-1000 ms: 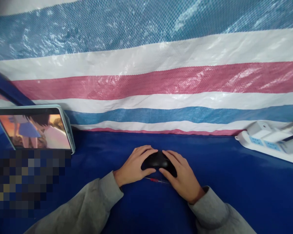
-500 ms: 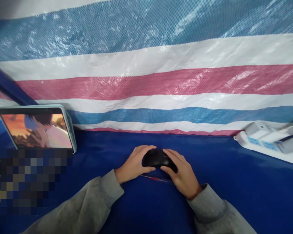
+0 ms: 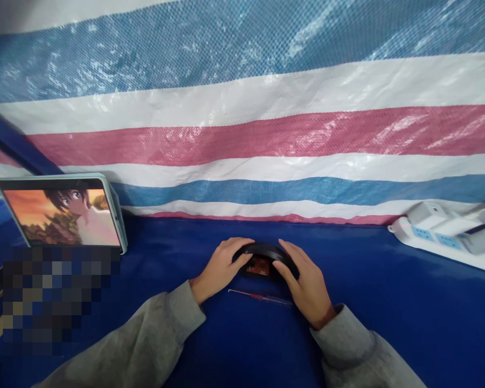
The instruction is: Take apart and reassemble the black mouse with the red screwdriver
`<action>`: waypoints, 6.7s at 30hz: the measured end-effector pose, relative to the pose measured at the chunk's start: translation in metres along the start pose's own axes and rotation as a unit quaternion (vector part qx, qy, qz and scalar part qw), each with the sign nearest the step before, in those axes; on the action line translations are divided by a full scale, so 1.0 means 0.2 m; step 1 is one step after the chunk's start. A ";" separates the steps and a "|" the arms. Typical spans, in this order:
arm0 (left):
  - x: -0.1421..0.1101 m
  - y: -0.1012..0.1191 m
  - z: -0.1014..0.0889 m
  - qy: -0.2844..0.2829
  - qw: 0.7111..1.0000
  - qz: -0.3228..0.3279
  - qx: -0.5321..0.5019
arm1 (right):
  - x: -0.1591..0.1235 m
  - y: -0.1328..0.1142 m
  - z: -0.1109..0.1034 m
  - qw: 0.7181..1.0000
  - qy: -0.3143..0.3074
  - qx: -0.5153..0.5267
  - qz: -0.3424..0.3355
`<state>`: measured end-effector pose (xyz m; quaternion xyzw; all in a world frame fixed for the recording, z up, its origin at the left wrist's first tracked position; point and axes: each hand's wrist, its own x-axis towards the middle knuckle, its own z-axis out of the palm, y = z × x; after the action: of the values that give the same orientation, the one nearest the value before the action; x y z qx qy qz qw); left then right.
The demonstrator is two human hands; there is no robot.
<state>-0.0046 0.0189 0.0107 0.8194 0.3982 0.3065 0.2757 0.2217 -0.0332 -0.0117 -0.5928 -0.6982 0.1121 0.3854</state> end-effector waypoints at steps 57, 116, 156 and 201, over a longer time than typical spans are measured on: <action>0.01 0.09 0.01 0.137 0.967 0.208 0.056 | -0.01 -0.12 -0.05 0.985 0.126 0.005 -0.119; 0.01 0.06 0.09 0.178 0.961 0.176 -0.121 | 0.00 -0.20 0.01 0.987 0.128 0.069 -0.066; 0.00 0.06 0.08 0.209 0.954 0.201 -0.074 | -0.01 -0.17 0.01 0.986 0.145 0.060 -0.058; -0.06 0.02 0.04 0.089 0.964 0.171 0.182 | -0.01 -0.16 -0.01 0.990 0.099 0.098 -0.024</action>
<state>-0.0027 0.0044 0.0040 0.8813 0.3240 0.3429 0.0284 0.1992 -0.0451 0.0082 -0.5437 -0.6559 0.1115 0.5117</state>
